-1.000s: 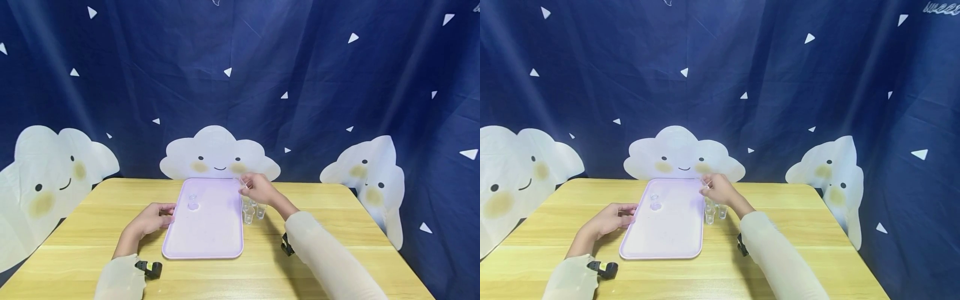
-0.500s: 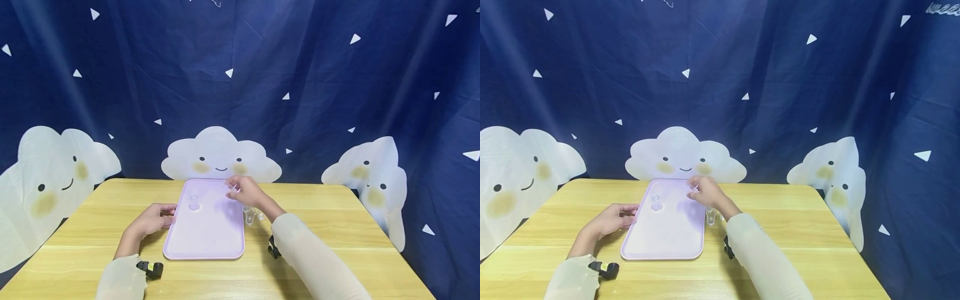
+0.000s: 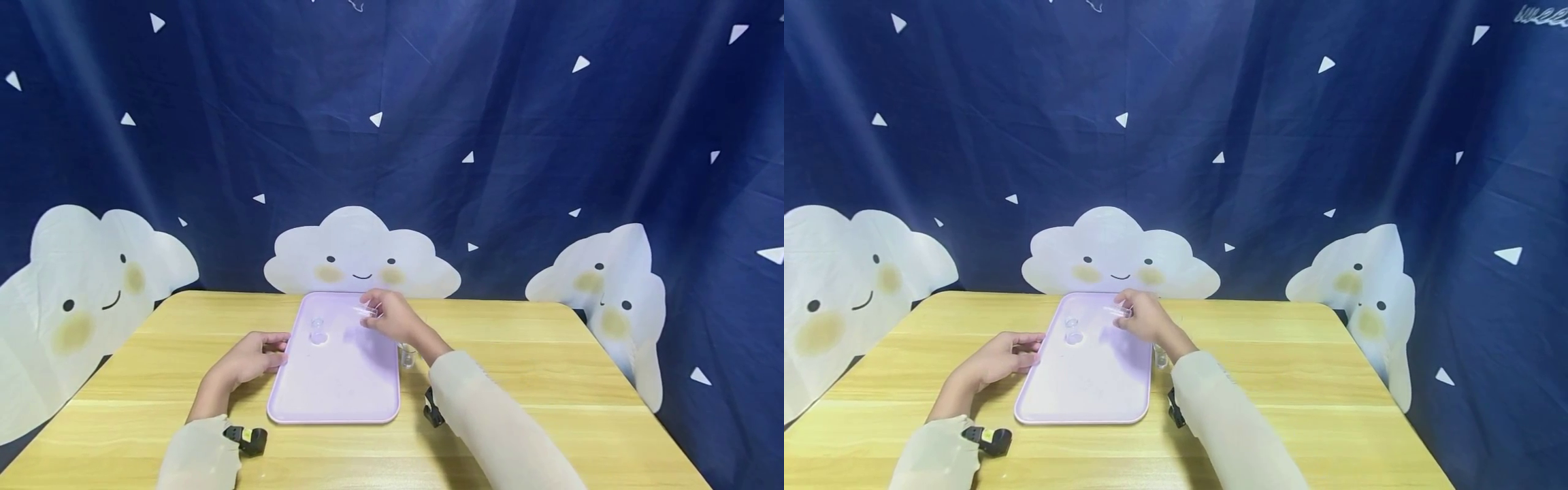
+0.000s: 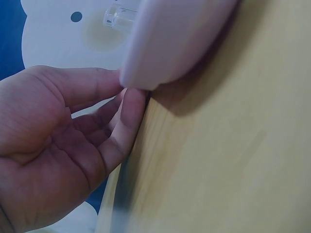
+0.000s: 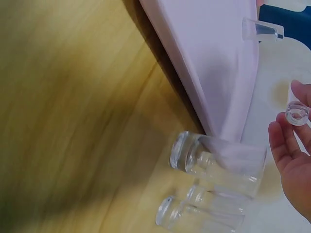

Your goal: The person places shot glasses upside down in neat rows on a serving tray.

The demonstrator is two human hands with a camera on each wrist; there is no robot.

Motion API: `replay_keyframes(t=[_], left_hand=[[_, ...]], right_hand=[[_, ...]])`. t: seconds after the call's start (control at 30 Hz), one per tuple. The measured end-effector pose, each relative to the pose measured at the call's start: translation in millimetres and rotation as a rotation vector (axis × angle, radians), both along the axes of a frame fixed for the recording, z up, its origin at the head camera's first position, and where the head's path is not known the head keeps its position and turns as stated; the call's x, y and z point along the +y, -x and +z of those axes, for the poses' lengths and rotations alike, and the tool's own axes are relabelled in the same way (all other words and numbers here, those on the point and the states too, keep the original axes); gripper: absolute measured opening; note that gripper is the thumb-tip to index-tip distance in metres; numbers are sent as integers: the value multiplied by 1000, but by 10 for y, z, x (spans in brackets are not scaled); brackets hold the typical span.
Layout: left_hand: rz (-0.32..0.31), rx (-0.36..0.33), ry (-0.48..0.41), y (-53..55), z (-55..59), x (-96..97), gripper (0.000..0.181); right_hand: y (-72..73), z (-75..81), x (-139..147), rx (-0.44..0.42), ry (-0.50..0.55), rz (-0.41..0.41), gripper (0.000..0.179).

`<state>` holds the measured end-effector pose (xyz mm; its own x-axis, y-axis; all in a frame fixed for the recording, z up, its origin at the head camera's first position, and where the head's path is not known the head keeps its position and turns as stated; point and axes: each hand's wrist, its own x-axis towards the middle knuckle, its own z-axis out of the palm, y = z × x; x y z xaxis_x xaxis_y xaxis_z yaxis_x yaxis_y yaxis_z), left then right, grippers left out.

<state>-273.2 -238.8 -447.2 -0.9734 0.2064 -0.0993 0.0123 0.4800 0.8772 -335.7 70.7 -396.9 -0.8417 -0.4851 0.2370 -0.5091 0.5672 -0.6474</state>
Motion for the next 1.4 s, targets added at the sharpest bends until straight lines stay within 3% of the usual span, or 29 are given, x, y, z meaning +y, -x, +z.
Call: replay_keyframes(t=[0.27,0.53,0.9,1.4], left_hand=[[12,-7,6,-3,-3,4,50],[-14,13,-3,-19,32,8,51],[-13,22,-7,-19,13,13,50],[-10,20,8,-16,28,9,50]], right_hand=[[-13,-75,-83,-21,28,-2,30],[-19,-141,-146,-69,36,-15,33],[-34,-216,-194,-51,-18,-25,28],[-59,-200,-334,-33,-50,-46,29]])
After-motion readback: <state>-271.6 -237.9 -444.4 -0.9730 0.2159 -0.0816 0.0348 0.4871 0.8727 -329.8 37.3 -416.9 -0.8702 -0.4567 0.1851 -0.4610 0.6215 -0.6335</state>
